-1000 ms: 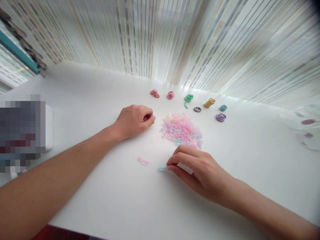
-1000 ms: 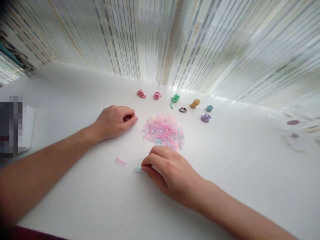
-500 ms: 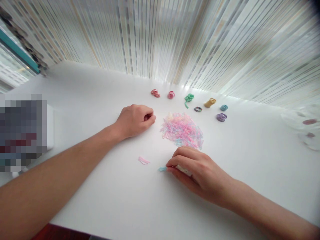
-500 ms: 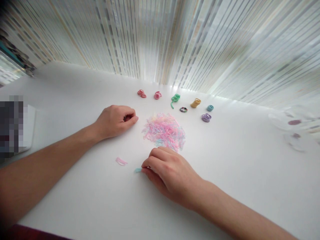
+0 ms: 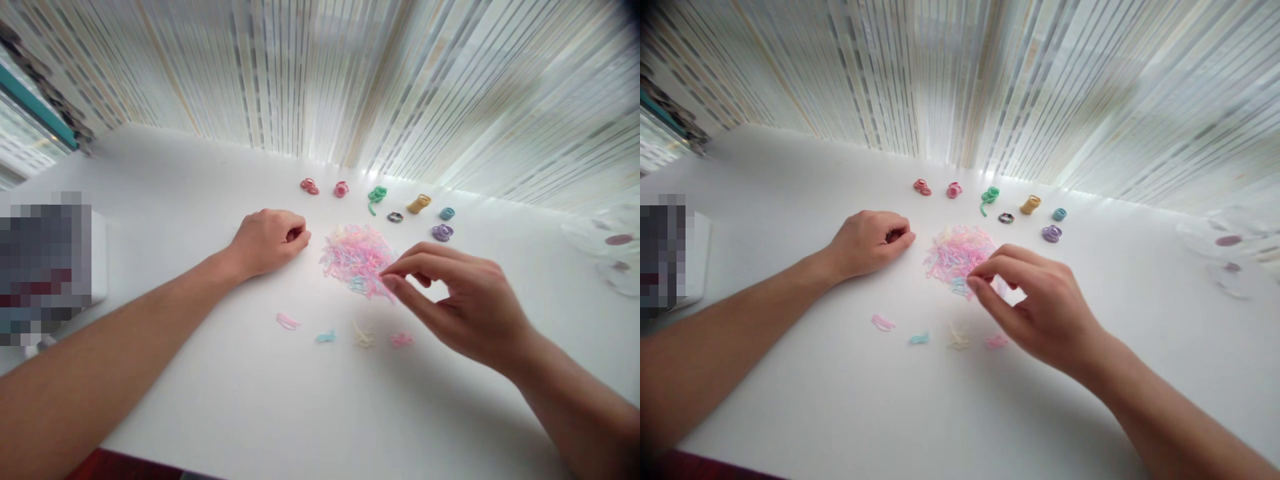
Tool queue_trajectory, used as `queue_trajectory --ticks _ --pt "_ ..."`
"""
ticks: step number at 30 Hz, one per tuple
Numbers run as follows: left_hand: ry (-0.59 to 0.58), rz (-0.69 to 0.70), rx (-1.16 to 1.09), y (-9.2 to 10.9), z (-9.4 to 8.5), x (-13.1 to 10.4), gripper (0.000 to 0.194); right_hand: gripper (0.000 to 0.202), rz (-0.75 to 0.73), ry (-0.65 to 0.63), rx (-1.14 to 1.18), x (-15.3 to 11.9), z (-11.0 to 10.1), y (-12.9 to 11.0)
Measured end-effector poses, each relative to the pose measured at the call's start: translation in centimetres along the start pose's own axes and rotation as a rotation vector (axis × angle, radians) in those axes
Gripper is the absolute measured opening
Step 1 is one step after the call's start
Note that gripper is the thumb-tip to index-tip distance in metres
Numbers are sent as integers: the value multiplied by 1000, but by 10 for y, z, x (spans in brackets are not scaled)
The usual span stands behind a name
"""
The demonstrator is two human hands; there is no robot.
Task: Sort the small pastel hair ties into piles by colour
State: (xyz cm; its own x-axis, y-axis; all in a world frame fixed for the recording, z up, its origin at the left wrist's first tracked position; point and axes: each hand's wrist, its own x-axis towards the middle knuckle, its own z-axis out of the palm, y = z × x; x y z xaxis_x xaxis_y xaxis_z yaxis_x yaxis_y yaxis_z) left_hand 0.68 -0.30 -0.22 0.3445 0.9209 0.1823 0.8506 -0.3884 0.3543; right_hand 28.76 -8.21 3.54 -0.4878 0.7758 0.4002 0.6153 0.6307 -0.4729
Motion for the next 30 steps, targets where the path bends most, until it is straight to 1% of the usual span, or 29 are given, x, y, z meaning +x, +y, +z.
queue_trajectory --ticks 3,5,8,12,14,17,19,23,27,30 --pt "-2 4 0 0 0 0 31 9 149 204 -54 3 -10 21" --pt "-2 2 6 0 -1 0 31 11 238 302 -37 5 -12 38" --pt "1 -1 20 0 0 0 31 19 344 382 -17 6 -10 61" --pt "-1 -6 28 -1 0 0 32 29 368 498 11 4 1 80" --pt "-4 -6 29 -2 -1 1 32 32 356 492 24 2 8 85" --pt "-11 -8 44 -2 -2 1 32 37 352 399 21 0 15 87" --pt "-18 -18 63 -2 -2 2 32 40 370 372 15 0 17 88" --pt "-24 -27 79 -4 -2 3 33 43 405 356 48 2 16 87" --pt "-31 -23 77 -7 -2 3 35 42 440 348 136 4 15 87" --pt "-40 -19 66 -9 -2 2 35 46 453 345 193 6 16 89"
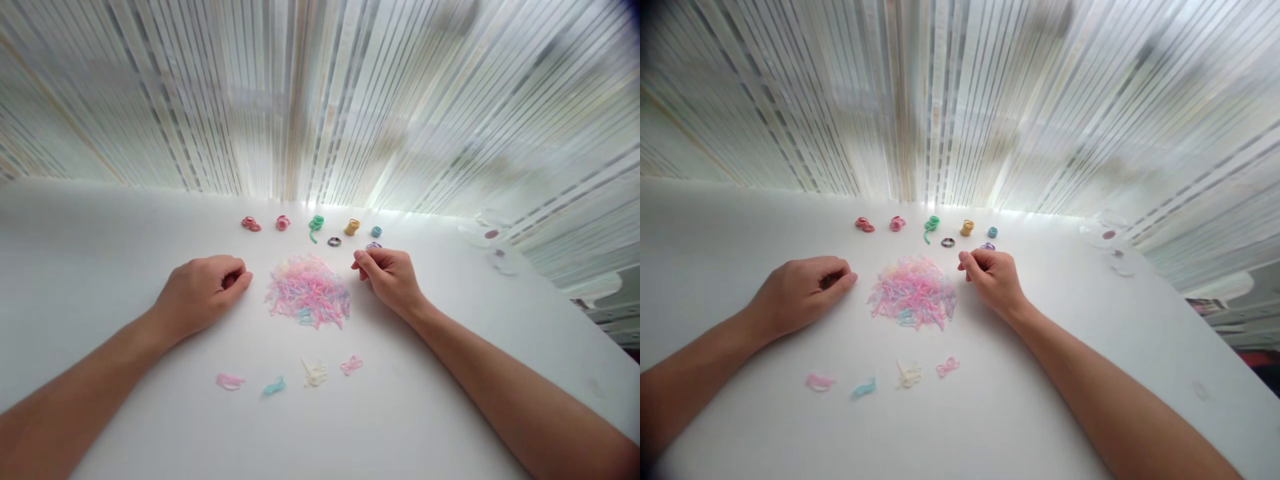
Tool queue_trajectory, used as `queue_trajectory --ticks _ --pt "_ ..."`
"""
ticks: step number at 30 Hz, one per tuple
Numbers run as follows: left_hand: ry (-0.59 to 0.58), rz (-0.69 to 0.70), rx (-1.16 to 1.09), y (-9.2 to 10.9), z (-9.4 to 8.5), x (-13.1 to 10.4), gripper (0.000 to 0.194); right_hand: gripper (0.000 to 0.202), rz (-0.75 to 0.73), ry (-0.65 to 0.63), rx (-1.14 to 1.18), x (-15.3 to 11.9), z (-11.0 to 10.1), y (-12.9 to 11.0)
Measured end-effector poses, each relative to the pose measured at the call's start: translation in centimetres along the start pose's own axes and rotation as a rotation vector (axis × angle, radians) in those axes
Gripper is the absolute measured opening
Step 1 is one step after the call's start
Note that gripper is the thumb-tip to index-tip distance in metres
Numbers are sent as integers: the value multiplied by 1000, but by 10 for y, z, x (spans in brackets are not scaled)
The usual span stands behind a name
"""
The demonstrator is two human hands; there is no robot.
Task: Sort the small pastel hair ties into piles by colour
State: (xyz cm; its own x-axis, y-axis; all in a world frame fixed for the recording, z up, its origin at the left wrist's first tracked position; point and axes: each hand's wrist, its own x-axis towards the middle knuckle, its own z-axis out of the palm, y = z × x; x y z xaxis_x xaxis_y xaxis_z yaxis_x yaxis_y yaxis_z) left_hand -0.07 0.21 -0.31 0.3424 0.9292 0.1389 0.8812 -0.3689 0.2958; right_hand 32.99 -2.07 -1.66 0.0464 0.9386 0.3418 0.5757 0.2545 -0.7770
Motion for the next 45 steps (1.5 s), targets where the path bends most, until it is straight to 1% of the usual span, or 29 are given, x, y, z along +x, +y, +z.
queue_trajectory --ticks 3,5,11,14,25,45 --pt "-3 -7 6 -1 1 0 36 49 30 -30 49 4 0 3" --pt "-5 -4 10 -2 1 -1 37 46 44 -59 69 6 0 5" --pt "-9 18 16 -6 2 -1 39 23 14 -134 35 7 1 6" --pt "-11 7 15 -6 3 0 39 17 -18 -176 -7 6 2 5" --pt "-25 -24 19 -4 2 -1 38 18 -155 -271 -95 7 2 9" --pt "-36 -40 6 1 0 -1 38 12 -153 -352 -163 8 -1 8"
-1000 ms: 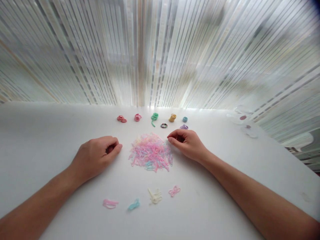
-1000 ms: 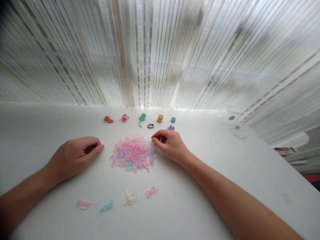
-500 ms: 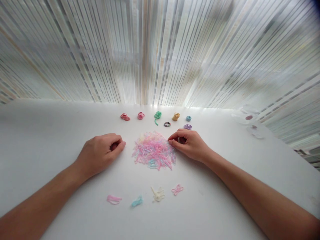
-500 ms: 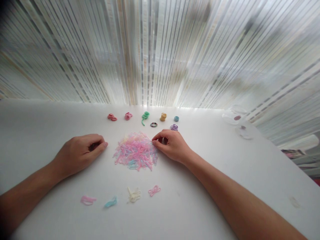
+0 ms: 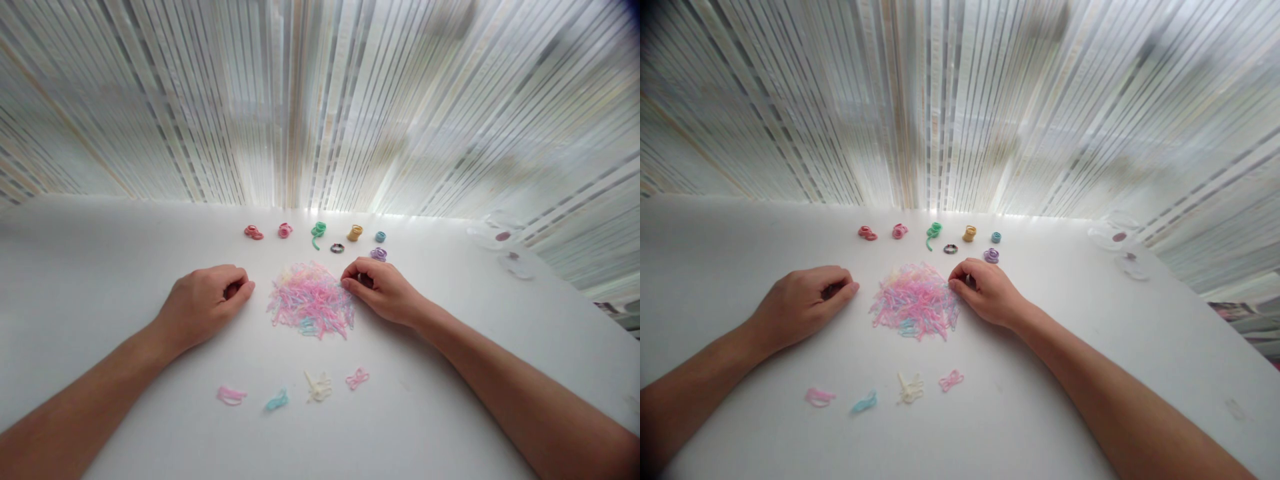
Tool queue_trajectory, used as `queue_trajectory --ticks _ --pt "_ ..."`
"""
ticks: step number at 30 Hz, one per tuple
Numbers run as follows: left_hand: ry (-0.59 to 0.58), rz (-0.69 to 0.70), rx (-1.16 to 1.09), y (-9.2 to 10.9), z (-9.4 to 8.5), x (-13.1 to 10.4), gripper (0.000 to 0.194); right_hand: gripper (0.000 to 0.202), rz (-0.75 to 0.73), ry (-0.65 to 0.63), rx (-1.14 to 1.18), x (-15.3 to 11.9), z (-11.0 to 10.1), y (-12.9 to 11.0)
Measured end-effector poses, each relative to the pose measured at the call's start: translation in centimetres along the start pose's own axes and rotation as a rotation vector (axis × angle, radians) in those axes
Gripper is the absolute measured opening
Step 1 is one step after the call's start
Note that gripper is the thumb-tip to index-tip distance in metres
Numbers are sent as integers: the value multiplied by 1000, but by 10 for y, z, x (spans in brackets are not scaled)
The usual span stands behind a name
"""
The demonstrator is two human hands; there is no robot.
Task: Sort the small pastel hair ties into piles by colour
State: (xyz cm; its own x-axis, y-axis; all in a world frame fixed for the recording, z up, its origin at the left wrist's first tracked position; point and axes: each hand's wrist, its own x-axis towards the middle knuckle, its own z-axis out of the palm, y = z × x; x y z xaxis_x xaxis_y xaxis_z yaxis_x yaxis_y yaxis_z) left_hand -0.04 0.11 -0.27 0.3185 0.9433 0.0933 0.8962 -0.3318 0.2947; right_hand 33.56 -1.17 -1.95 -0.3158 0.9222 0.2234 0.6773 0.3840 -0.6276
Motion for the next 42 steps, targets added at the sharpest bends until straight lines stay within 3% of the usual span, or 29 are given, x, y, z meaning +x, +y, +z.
queue_trajectory --ticks 10,21,34,42 --pt "3 4 8 -1 0 0 36 14 49 15 33 0 -1 1" --pt "11 14 6 -2 1 0 38 18 146 183 201 1 5 15" --pt "1 8 1 -1 0 0 37 27 159 210 340 1 7 16" --pt "5 14 -1 -1 0 0 37 26 126 212 215 -1 3 12"
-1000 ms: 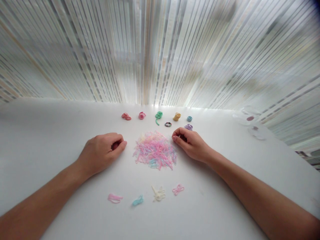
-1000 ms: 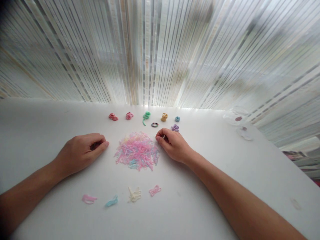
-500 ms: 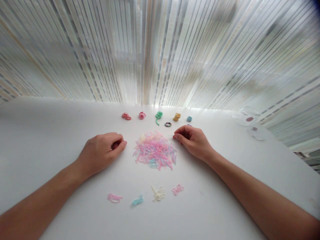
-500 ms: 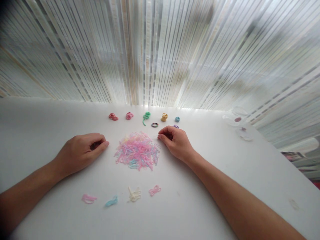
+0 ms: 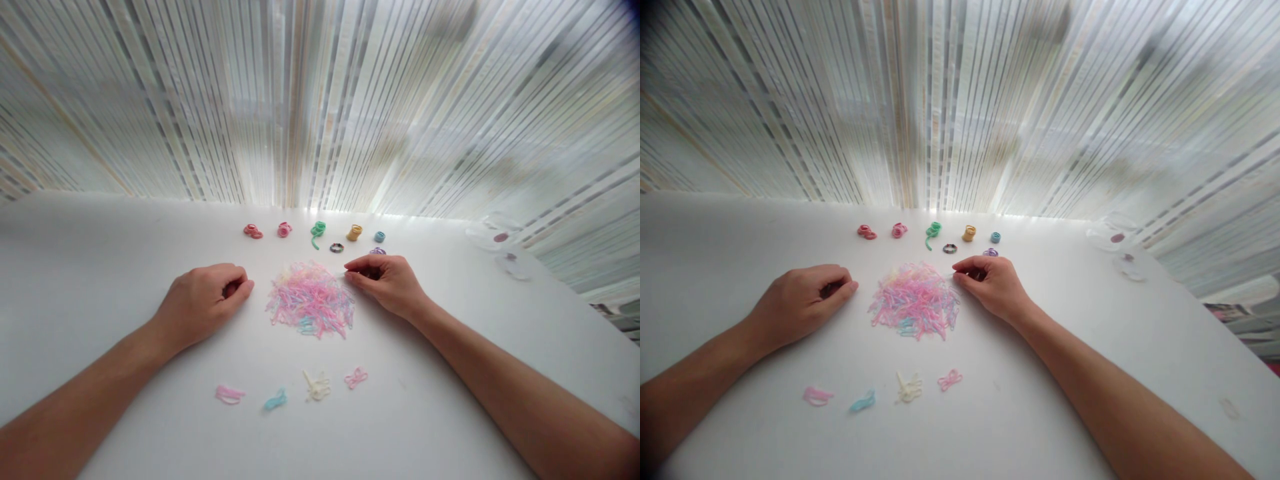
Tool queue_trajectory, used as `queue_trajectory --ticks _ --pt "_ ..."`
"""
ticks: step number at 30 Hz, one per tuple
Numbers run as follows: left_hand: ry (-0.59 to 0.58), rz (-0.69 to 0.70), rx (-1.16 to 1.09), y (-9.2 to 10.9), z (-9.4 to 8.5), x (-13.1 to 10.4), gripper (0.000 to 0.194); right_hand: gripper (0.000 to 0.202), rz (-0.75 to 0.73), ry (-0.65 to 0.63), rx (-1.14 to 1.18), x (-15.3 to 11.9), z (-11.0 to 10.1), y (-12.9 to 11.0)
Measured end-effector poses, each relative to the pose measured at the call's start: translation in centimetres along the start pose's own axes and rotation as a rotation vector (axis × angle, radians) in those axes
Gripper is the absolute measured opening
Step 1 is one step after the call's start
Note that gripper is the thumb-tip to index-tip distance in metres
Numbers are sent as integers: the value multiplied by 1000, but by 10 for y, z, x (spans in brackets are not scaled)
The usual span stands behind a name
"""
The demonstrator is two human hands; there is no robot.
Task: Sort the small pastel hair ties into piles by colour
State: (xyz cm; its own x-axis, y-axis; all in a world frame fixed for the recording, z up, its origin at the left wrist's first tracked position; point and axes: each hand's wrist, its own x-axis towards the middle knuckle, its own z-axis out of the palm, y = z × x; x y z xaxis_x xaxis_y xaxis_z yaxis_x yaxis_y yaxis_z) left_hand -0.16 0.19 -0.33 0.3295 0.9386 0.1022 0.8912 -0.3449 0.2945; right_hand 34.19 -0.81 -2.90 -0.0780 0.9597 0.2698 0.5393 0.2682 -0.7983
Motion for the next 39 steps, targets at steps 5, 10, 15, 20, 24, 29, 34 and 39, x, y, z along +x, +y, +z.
queue_trajectory --ticks 5,10,15,20,24,29,34,39 --pt "3 -2 1 0 0 -1 37 25 4 -10 -19 -1 -1 3" --pt "5 1 6 0 0 -1 36 25 33 -4 -16 0 -1 5" --pt "7 -3 4 0 1 0 36 27 41 -9 -10 0 -1 5" --pt "19 -3 -5 3 0 0 34 27 38 -14 -11 -1 -1 1" --pt "24 11 -18 6 -1 -1 33 27 38 17 8 -2 -3 -6" --pt "34 20 -37 7 -1 -2 34 38 40 37 -34 -2 -4 -11" --pt "21 0 -38 6 -1 -2 33 48 46 35 -8 -2 -1 -9" --pt "15 -5 -40 6 -1 -2 33 48 -41 58 -23 -9 0 -17"
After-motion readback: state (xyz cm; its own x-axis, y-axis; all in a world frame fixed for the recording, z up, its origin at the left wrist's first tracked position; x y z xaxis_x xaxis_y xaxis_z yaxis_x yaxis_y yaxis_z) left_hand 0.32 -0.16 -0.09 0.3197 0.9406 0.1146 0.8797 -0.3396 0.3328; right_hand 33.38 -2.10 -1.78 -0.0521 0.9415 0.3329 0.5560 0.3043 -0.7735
